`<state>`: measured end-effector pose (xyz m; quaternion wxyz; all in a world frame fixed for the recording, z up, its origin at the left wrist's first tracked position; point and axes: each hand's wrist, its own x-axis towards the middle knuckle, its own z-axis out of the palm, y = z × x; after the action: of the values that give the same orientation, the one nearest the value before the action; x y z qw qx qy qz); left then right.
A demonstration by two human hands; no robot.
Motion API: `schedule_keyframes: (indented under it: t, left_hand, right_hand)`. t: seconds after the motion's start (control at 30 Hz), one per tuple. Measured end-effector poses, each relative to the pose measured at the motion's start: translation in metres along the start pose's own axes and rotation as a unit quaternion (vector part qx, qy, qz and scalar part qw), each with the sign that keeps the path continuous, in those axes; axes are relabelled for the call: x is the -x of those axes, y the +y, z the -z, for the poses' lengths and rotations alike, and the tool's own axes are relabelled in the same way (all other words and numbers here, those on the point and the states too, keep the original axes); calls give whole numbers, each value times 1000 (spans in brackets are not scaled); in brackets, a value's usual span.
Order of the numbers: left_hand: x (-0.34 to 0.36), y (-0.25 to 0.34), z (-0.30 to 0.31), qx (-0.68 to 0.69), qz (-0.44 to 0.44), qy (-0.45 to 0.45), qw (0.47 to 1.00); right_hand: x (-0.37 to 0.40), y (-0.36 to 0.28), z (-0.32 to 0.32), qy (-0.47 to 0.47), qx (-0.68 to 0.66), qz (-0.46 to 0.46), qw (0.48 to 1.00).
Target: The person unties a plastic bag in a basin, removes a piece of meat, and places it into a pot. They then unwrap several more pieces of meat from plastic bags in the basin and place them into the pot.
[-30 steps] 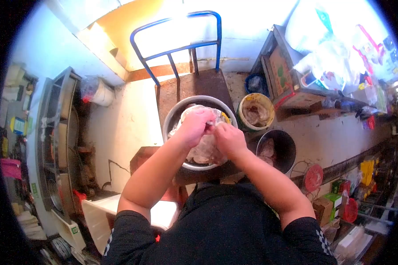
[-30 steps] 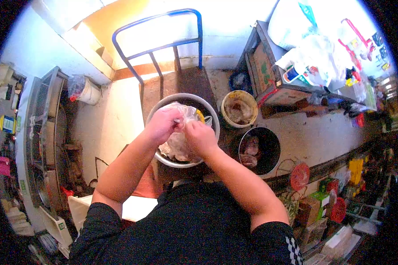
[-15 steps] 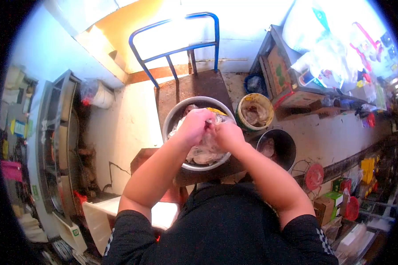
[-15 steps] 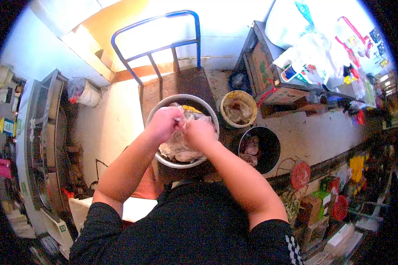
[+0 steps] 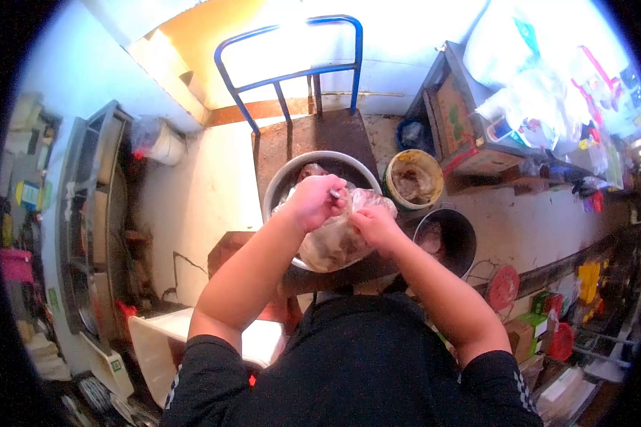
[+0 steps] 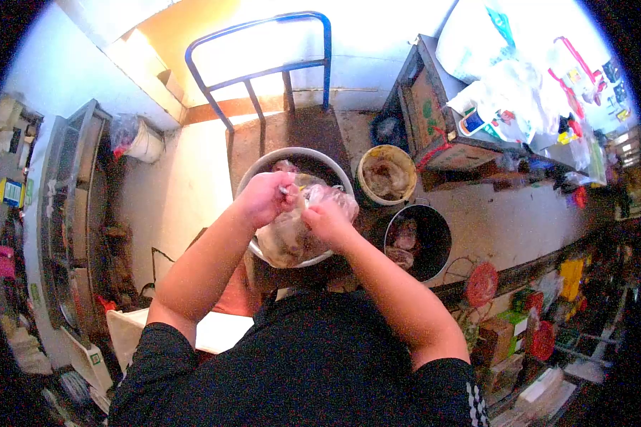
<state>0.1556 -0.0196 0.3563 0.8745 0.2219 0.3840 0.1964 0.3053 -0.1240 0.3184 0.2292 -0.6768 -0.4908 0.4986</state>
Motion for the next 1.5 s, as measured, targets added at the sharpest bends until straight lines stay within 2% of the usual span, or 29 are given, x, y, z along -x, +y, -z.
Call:
schedule_keyframes:
  t: [0.03,0.1,0.17,0.2,0.27,0.3,0.33,0.4,0.43,0.47,0.5,0.53,0.6,0.67,0.77,0.83,0.87,0.93,0.97,1.03,1.13,1.2,1.27,1.33,1.5]
  left_hand:
    - [3,-5,-2,2,-1,0,1000]
    - [14,-18,-9,-176,-101,-91,975]
    - [20,-19,-11,-193,-92,-87,973]
    - [21,-18,-11,-211,-83,-84,970]
    - [23,-14,-5,-213,-76,-78,971]
    - [23,-11,-2,-220,-77,-93,968]
    - [24,-8,-1,-226,-78,-108,965]
    - [21,-10,2,-215,-80,-107,967]
    - [19,-12,4,-204,-81,-105,970]
    - [17,-14,6,-205,-80,-105,970]
    - [16,-14,7,-207,-82,-106,969]
    - [16,-14,8,-209,-84,-106,968]
    - [22,-13,13,-204,-72,-101,971]
    - [26,-15,16,-197,-63,-94,974]
    - [28,-26,24,-147,-80,-35,985]
    - [27,-31,33,-141,-98,-37,984]
    - [27,-32,38,-138,-101,-34,985]
    - [30,-32,46,-134,-73,-27,988]
    - [32,-34,46,-132,-74,-26,988]
    - [38,-36,46,-126,-73,31,989]
    - [34,-37,46,-75,-108,43,990]
    - [36,-32,45,-87,-124,41,988]
    - [40,-30,45,-101,-139,40,984]
    - [40,-31,41,4,-185,56,981]
    - [26,-17,59,-74,-205,53,975]
  right_hand:
    - [-2,8,-4,12,-26,5,1000]
    - [-1,11,-4,25,-52,10,998]
    - [10,2,3,45,21,179,983]
    - [11,-5,15,45,22,179,983]
    - [5,-21,49,-160,74,57,983]
    - [2,-25,59,-156,-57,-29,986]
    - [-9,-30,71,-172,-102,-51,978]
    - [-30,-47,64,-135,5,-42,990]
    - [-45,-53,57,-134,4,-42,990]
    - [-62,-55,46,-183,178,-29,967]
    - [-70,-60,38,-226,346,-16,911]
    - [-73,-62,34,-226,345,-16,911]
    - [-77,-64,25,-254,422,13,870]
    - [-85,-59,14,-259,405,-3,877]
    - [-89,-57,6,-272,414,-22,869]
    - [-88,-51,10,-249,470,172,829]
    - [-86,-47,13,-252,472,174,827]
    - [-70,-54,23,-167,268,254,914]
    - [-64,-59,27,-169,270,255,913]
    - [-52,-69,31,-131,166,157,965]
    - [-40,-70,30,-87,128,144,977]
    - [-34,-77,27,-92,111,129,981]
    - [-29,-84,21,-75,39,161,983]
    - [-31,-85,17,-77,23,161,984]
    - [-30,-91,17,-75,7,181,981]
